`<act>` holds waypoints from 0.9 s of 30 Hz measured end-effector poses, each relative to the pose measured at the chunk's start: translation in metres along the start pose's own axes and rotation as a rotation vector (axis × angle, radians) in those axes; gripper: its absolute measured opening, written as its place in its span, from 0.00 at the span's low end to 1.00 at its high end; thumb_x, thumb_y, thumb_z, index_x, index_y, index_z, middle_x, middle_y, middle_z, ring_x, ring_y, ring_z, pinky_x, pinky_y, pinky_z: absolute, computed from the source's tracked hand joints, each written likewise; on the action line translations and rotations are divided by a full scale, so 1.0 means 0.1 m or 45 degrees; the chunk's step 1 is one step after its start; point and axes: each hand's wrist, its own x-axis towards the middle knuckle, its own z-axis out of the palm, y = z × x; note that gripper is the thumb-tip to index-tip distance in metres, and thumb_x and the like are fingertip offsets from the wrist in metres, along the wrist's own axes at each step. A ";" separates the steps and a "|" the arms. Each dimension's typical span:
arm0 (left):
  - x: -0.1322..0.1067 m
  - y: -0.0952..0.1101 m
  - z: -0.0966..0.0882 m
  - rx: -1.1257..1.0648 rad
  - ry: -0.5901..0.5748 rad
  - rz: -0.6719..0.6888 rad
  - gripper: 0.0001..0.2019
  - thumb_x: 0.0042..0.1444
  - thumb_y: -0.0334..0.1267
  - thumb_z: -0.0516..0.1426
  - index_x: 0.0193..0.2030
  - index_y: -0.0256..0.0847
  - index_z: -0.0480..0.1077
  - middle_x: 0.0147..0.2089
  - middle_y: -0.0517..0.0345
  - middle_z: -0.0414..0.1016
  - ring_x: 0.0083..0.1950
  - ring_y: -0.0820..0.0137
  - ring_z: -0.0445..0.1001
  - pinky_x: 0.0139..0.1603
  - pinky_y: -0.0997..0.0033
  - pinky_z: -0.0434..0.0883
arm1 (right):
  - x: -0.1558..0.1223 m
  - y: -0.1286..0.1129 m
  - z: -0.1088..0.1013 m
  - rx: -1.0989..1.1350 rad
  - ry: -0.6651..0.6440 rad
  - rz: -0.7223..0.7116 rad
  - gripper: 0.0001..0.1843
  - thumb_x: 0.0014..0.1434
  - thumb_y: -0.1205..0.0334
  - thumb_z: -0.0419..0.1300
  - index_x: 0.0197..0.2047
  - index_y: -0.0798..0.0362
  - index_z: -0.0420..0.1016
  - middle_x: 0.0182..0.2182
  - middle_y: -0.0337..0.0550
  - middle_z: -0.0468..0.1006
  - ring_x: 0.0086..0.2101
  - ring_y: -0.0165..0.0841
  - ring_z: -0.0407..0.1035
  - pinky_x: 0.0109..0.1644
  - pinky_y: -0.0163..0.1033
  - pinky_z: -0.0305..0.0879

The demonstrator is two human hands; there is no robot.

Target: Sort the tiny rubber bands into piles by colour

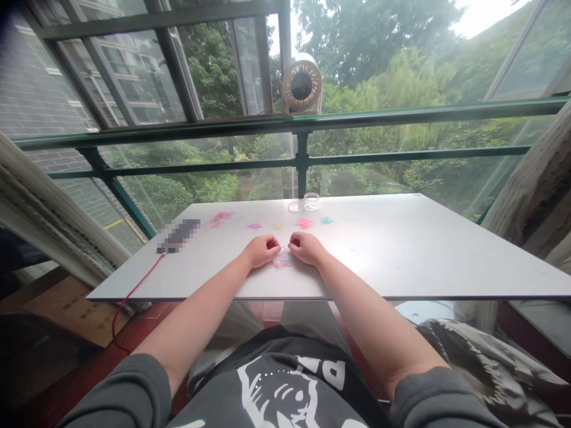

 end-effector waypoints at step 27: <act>-0.01 0.03 -0.01 -0.036 0.003 0.021 0.10 0.47 0.41 0.53 0.31 0.38 0.71 0.31 0.58 0.74 0.32 0.72 0.69 0.34 0.74 0.66 | -0.01 -0.01 0.00 0.141 -0.051 -0.132 0.06 0.46 0.64 0.55 0.27 0.56 0.71 0.19 0.36 0.68 0.22 0.25 0.59 0.27 0.31 0.54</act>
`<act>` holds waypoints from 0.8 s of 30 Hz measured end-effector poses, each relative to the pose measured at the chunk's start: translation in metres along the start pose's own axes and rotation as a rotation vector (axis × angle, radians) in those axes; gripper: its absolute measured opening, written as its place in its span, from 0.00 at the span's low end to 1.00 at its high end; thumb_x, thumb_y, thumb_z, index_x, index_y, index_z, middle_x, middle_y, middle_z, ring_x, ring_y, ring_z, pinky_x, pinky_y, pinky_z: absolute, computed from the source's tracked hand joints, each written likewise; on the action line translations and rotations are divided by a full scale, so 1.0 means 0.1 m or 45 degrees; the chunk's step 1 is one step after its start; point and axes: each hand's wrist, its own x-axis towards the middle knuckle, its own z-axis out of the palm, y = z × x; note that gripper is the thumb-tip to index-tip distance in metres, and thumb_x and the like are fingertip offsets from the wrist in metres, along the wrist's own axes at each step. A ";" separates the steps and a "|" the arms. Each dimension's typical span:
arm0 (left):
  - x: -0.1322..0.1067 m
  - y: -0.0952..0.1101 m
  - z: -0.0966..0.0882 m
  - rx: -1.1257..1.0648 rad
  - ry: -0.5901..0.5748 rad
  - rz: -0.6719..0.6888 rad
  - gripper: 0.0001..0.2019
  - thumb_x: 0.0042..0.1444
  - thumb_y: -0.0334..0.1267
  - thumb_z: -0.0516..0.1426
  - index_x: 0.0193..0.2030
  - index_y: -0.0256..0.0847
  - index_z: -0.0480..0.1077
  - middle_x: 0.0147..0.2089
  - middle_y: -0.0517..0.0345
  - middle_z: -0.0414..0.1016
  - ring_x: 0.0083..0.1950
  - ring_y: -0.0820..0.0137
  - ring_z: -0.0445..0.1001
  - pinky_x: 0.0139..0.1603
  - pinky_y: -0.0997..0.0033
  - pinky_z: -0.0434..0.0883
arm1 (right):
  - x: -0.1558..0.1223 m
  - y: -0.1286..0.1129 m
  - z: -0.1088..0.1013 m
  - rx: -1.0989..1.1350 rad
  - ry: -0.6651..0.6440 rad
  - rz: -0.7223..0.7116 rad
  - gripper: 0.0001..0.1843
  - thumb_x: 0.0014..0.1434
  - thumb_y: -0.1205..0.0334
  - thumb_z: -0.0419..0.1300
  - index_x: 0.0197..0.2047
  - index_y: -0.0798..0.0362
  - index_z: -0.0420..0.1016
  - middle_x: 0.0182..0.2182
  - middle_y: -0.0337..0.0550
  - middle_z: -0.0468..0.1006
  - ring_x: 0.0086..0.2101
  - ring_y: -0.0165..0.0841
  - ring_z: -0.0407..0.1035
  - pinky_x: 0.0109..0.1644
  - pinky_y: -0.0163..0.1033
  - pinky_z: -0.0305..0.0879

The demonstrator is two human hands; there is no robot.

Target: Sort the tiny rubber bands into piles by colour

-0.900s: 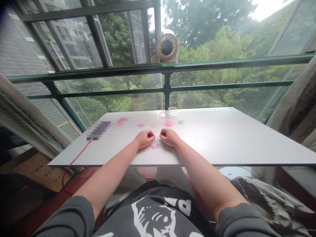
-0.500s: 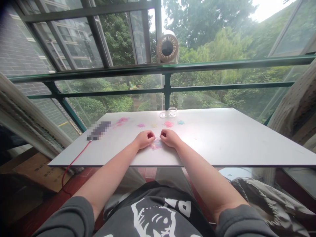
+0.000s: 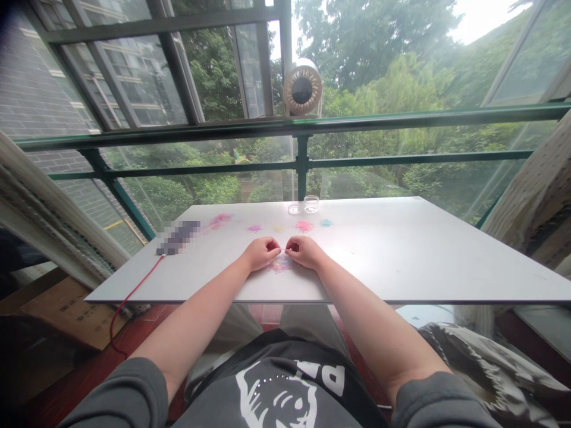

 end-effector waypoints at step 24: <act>0.01 -0.05 0.03 -0.034 0.008 0.080 0.10 0.47 0.41 0.53 0.30 0.38 0.70 0.29 0.59 0.74 0.31 0.73 0.69 0.33 0.74 0.66 | 0.01 0.04 0.04 0.040 0.058 -0.005 0.08 0.47 0.64 0.56 0.32 0.54 0.73 0.19 0.35 0.66 0.22 0.25 0.58 0.27 0.31 0.55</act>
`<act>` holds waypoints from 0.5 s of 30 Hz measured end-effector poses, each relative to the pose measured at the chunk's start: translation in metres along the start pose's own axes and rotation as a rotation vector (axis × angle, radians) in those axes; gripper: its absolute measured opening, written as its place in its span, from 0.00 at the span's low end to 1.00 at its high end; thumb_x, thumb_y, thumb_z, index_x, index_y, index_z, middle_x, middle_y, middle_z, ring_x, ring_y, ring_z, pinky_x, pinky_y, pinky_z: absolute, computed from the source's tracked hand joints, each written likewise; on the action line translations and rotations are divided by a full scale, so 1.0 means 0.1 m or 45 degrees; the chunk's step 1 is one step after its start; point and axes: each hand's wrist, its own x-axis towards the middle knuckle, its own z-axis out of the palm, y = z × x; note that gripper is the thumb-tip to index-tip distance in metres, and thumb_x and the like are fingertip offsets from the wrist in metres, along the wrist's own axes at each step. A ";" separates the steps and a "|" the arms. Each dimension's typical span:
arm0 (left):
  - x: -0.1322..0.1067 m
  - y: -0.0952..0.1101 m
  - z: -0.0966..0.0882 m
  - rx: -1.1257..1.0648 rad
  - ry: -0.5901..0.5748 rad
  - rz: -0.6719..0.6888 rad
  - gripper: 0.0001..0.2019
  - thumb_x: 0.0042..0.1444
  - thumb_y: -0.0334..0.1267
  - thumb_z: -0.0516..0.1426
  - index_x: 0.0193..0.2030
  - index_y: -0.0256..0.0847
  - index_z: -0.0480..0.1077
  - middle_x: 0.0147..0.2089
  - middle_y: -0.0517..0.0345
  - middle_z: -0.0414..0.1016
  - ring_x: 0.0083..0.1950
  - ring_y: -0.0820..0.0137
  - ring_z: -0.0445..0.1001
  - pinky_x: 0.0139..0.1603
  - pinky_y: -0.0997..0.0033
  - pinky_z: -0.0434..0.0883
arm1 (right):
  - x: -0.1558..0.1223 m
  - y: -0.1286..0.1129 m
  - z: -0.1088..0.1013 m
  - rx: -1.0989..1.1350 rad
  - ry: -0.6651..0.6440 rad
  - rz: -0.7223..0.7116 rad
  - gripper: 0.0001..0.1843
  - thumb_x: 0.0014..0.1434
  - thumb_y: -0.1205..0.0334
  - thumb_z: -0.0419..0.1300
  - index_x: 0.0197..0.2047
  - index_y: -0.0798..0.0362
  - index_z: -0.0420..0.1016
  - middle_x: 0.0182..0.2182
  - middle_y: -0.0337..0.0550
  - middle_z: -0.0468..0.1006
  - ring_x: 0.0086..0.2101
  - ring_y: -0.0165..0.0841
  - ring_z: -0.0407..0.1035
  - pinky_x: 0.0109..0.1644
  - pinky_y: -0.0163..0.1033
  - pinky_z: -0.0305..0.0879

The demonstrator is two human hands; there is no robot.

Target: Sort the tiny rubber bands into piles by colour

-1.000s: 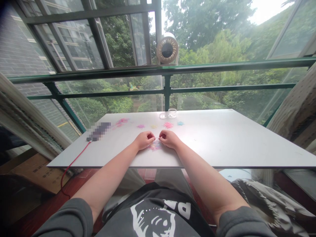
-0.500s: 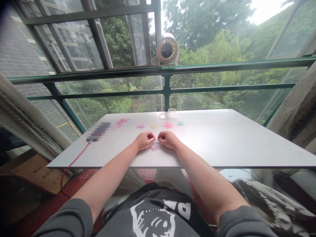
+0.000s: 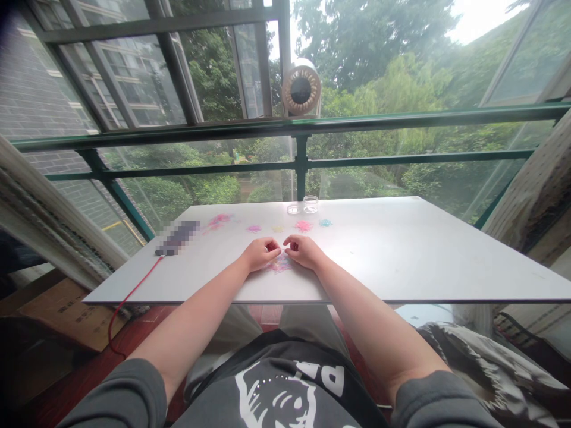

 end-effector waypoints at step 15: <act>0.01 -0.01 -0.02 -0.041 0.053 0.014 0.12 0.43 0.32 0.53 0.37 0.37 0.68 0.33 0.57 0.72 0.35 0.72 0.69 0.37 0.73 0.69 | 0.02 -0.01 -0.02 0.008 0.008 0.021 0.08 0.48 0.63 0.55 0.29 0.56 0.74 0.20 0.38 0.69 0.22 0.26 0.60 0.27 0.31 0.55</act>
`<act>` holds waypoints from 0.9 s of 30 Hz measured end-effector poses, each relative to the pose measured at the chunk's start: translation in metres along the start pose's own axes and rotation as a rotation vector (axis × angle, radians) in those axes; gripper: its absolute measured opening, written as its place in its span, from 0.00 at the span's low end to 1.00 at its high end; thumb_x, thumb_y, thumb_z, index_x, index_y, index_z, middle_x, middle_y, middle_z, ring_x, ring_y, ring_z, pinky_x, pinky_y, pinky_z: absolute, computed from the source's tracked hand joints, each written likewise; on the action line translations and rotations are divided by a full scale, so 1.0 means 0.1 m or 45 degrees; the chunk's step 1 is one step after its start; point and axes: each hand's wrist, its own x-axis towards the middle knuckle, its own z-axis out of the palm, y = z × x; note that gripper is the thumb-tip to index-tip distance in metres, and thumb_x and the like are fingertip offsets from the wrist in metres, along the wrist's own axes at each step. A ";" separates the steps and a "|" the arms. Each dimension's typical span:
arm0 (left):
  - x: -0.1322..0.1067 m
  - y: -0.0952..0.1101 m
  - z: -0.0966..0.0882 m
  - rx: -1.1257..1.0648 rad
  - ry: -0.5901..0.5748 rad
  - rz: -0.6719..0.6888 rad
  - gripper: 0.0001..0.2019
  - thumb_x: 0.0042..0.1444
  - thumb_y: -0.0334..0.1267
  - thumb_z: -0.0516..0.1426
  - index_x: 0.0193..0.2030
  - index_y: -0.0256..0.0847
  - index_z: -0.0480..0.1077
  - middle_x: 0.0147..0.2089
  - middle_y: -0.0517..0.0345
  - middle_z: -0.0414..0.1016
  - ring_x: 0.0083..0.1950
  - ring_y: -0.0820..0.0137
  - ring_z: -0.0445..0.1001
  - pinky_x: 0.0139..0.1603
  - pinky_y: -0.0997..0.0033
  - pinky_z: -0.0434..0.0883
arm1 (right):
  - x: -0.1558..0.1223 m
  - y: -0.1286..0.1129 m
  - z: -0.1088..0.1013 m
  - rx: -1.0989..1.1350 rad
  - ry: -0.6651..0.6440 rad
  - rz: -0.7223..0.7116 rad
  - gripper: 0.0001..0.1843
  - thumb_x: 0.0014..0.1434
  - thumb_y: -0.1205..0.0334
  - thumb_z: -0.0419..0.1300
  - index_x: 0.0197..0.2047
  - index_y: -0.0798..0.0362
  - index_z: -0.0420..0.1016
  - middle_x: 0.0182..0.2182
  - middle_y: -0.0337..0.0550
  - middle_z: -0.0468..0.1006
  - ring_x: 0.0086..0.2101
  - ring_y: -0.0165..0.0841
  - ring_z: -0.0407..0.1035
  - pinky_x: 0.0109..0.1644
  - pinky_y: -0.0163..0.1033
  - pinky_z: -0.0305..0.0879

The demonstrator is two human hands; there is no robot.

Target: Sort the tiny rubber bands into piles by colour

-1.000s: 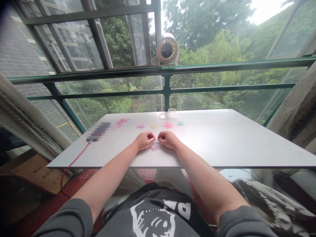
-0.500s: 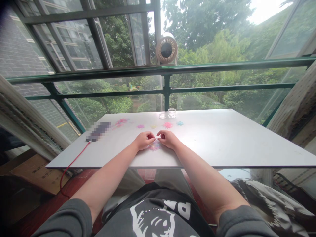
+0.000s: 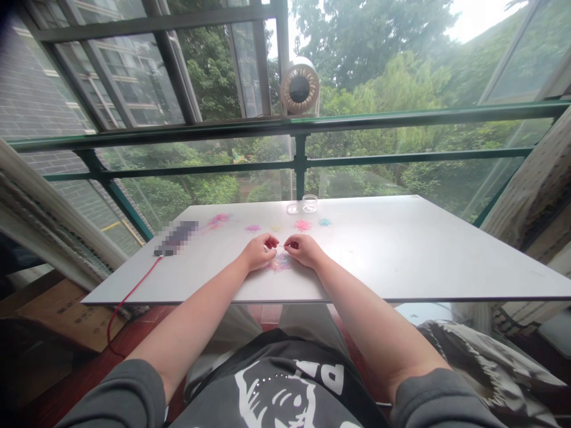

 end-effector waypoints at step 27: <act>-0.04 0.12 -0.07 -0.088 -0.037 -0.223 0.08 0.47 0.35 0.52 0.33 0.40 0.68 0.33 0.59 0.73 0.32 0.72 0.70 0.34 0.73 0.67 | 0.39 0.55 -0.59 -0.660 0.051 0.280 0.15 0.53 0.66 0.51 0.41 0.52 0.75 0.41 0.46 0.75 0.40 0.36 0.67 0.44 0.36 0.59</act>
